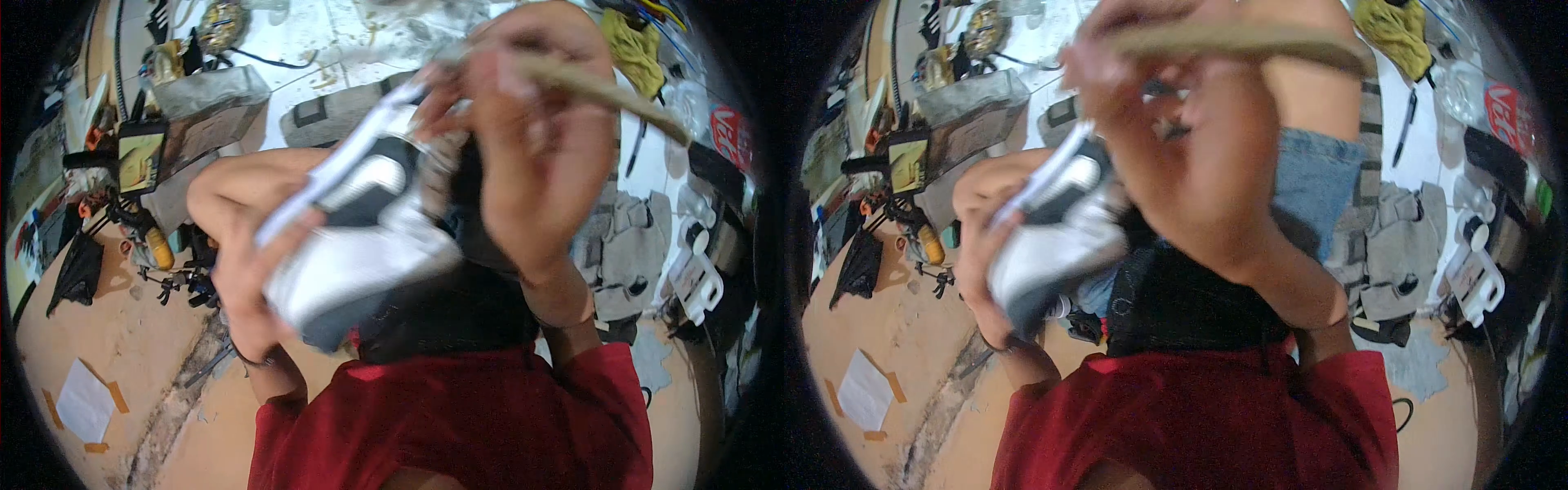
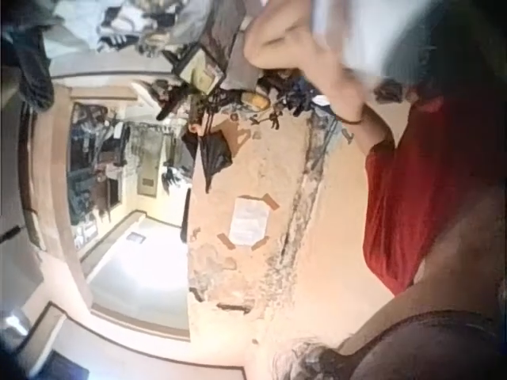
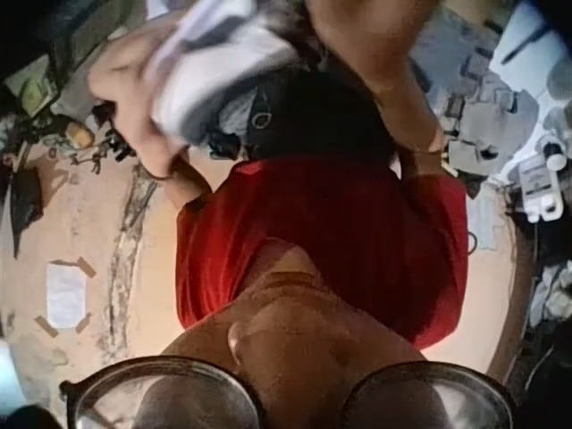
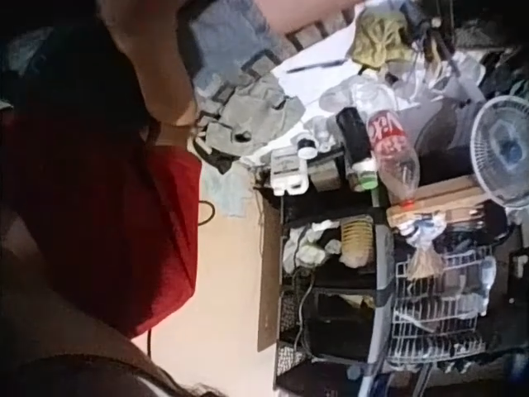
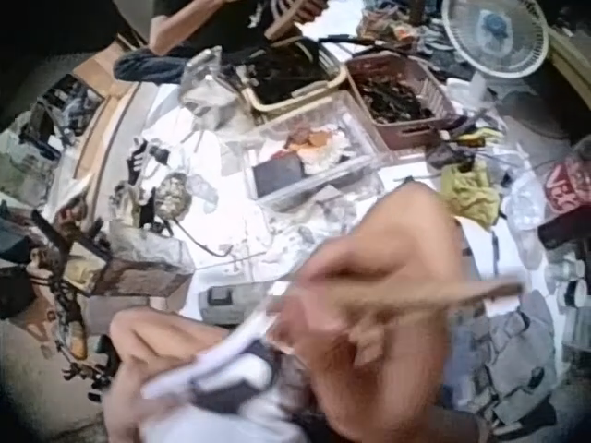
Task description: Applying glue or paint to the edge of a shoe sole using a paintbrush.
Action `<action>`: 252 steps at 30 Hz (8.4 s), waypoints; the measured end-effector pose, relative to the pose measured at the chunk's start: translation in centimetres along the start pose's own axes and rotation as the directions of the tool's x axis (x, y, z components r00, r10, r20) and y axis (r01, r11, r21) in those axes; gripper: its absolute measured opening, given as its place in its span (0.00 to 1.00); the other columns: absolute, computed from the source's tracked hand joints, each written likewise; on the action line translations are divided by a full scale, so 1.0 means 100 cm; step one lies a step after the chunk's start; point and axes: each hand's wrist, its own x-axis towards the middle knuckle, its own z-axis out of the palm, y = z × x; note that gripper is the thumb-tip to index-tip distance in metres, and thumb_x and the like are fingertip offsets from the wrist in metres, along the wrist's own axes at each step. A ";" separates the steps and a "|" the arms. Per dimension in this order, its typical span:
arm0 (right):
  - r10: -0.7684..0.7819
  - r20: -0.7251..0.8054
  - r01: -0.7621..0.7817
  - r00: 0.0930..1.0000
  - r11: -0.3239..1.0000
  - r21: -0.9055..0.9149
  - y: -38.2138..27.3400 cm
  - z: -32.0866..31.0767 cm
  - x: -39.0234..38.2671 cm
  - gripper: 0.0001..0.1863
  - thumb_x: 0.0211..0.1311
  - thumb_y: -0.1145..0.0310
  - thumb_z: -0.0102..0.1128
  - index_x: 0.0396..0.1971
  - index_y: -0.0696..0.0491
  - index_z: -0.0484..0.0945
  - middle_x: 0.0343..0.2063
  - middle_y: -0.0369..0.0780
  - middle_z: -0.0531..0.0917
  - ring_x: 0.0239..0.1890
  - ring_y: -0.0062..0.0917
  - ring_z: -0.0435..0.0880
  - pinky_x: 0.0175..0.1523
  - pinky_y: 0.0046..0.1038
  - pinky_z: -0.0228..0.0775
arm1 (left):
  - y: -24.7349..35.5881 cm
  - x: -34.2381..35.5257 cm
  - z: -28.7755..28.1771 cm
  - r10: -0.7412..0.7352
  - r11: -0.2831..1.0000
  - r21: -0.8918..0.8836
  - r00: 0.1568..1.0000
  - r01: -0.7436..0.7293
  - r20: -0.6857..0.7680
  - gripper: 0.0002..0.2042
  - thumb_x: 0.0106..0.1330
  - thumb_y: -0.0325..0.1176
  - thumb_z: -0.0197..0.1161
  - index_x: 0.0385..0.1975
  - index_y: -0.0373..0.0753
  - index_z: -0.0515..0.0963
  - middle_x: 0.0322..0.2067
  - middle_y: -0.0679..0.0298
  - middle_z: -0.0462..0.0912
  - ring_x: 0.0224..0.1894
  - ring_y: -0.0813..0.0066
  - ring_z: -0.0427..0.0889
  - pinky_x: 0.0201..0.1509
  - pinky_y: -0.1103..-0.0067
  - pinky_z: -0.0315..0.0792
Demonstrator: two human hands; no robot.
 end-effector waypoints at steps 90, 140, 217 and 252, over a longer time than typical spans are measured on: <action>0.019 -0.282 -0.238 0.959 0.591 -0.771 -0.108 -0.101 -0.056 0.14 0.73 0.63 0.48 0.47 0.59 0.72 0.45 0.52 0.83 0.50 0.32 0.81 0.61 0.32 0.67 | 0.043 -0.001 0.086 0.291 0.675 -0.732 0.945 -0.092 0.150 0.42 0.45 0.54 0.75 0.63 0.42 0.72 0.66 0.42 0.60 0.65 0.43 0.67 0.65 0.60 0.65; 0.225 0.076 -0.115 0.972 0.725 -0.679 -0.068 -0.085 -0.054 0.09 0.73 0.70 0.50 0.40 0.62 0.69 0.34 0.52 0.82 0.33 0.28 0.82 0.38 0.27 0.79 | 0.040 0.030 0.093 0.210 0.811 -0.582 0.907 0.047 0.366 0.46 0.37 0.48 0.75 0.64 0.46 0.70 0.59 0.47 0.67 0.58 0.45 0.71 0.61 0.59 0.67; 0.572 0.299 -0.034 0.764 0.498 -0.866 -0.096 -0.083 -0.047 0.09 0.54 0.72 0.70 0.22 0.54 0.77 0.24 0.35 0.83 0.32 0.25 0.84 0.60 0.43 0.65 | 0.046 0.029 0.084 0.217 0.857 -0.515 0.888 0.025 0.405 0.58 0.19 0.35 0.81 0.66 0.58 0.67 0.61 0.58 0.63 0.54 0.52 0.70 0.54 0.63 0.68; 0.560 0.328 0.052 0.761 0.450 -0.891 -0.089 -0.075 -0.047 0.08 0.55 0.72 0.69 0.24 0.55 0.77 0.24 0.37 0.80 0.33 0.27 0.81 0.61 0.45 0.65 | 0.046 0.022 0.094 0.198 0.863 -0.505 0.919 0.002 0.341 0.52 0.26 0.37 0.82 0.64 0.56 0.70 0.60 0.54 0.65 0.55 0.47 0.72 0.56 0.60 0.69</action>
